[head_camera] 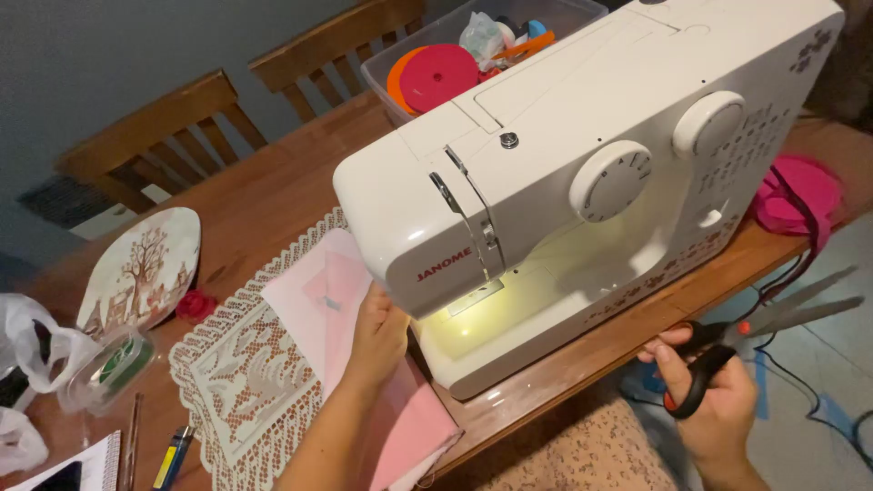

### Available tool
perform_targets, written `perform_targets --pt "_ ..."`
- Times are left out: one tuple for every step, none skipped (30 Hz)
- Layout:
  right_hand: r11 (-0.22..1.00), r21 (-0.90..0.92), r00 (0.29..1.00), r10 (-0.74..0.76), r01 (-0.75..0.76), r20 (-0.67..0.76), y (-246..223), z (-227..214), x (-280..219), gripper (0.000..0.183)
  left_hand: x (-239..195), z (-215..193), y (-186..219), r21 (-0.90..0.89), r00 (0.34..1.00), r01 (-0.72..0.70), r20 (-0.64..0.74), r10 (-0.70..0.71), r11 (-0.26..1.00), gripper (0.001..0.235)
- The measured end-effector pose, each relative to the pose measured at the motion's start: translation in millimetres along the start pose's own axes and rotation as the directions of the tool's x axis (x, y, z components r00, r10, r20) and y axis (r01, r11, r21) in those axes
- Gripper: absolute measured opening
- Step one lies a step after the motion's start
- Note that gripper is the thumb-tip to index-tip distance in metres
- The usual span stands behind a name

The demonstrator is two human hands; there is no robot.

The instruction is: Cutting out a printed cartoon design from a sheet using scissors

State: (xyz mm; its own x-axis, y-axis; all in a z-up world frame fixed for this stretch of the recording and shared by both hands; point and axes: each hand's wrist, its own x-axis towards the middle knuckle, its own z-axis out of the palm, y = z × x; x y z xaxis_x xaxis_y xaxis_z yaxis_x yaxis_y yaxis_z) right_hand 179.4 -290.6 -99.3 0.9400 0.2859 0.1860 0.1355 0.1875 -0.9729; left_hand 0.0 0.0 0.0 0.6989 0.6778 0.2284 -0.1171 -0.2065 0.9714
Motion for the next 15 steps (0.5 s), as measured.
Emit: perform_targets --pt "1.000 0.001 1.000 0.002 -0.002 -0.002 1 0 0 0.018 2 -3 -1 0.002 1.000 0.001 0.002 -0.001 1.000 0.039" --pt "1.000 0.014 1.000 0.016 -0.016 0.006 2 0 0 0.018 3 -7 -2 0.085 1.000 0.020 -0.016 -0.019 0.996 0.036" --pt "0.999 0.025 0.999 0.029 -0.029 0.013 3 0 1 0.017 5 -9 -3 0.164 0.999 0.039 -0.036 -0.034 0.986 0.034" --pt "0.999 0.025 1.000 0.030 -0.030 0.011 3 -1 1 0.017 7 -13 -2 0.165 0.999 0.040 -0.034 -0.035 0.986 0.034" --pt "1.000 0.017 0.999 0.025 -0.025 0.024 4 -2 1 0.018 8 -17 0 0.269 0.999 -0.048 -0.006 0.051 0.962 0.029" --pt "1.000 0.009 0.999 0.021 -0.021 0.038 4 -3 1 0.018 10 -21 2 0.367 0.991 -0.135 0.030 0.134 0.920 0.025" --pt "1.000 0.009 0.999 0.021 -0.021 0.036 4 -4 1 0.018 11 -25 10 0.367 0.991 -0.136 0.032 0.133 0.920 0.025" --pt "1.000 0.013 0.999 0.015 -0.016 0.032 4 -4 1 0.018 11 -28 18 0.477 0.989 -0.142 0.038 0.141 0.868 0.025" --pt "1.000 0.017 1.000 0.009 -0.009 0.029 4 -5 1 0.017 12 -32 26 0.579 0.988 -0.145 0.044 0.147 0.802 0.025" --pt "1.000 0.017 1.000 0.009 -0.010 0.030 4 -5 2 0.017 16 -36 23 0.579 0.988 -0.144 0.043 0.147 0.802 0.025" --pt "1.000 0.029 0.999 0.012 -0.012 0.030 4 -4 2 0.018 19 -39 19 0.638 0.972 -0.234 0.137 0.192 0.734 0.012" --pt "0.999 0.041 0.999 0.014 -0.015 0.030 4 -4 3 0.018 22 -43 16 0.682 0.946 -0.324 0.232 0.226 0.655 0.007" --pt "0.999 0.041 0.999 0.014 -0.016 0.033 3 -2 4 0.018 21 -39 15 0.684 0.947 -0.321 0.229 0.225 0.655 0.007" --pt "0.999 0.026 1.000 -0.019 0.019 0.012 3 0 5 0.018 20 -35 13 0.702 0.940 -0.340 0.251 0.229 0.626 0.009" --pt "0.999 0.011 0.999 -0.053 0.053 -0.013 3 1 5 0.019 20 -30 11 0.717 0.932 -0.362 0.277 0.233 0.596 0.016"
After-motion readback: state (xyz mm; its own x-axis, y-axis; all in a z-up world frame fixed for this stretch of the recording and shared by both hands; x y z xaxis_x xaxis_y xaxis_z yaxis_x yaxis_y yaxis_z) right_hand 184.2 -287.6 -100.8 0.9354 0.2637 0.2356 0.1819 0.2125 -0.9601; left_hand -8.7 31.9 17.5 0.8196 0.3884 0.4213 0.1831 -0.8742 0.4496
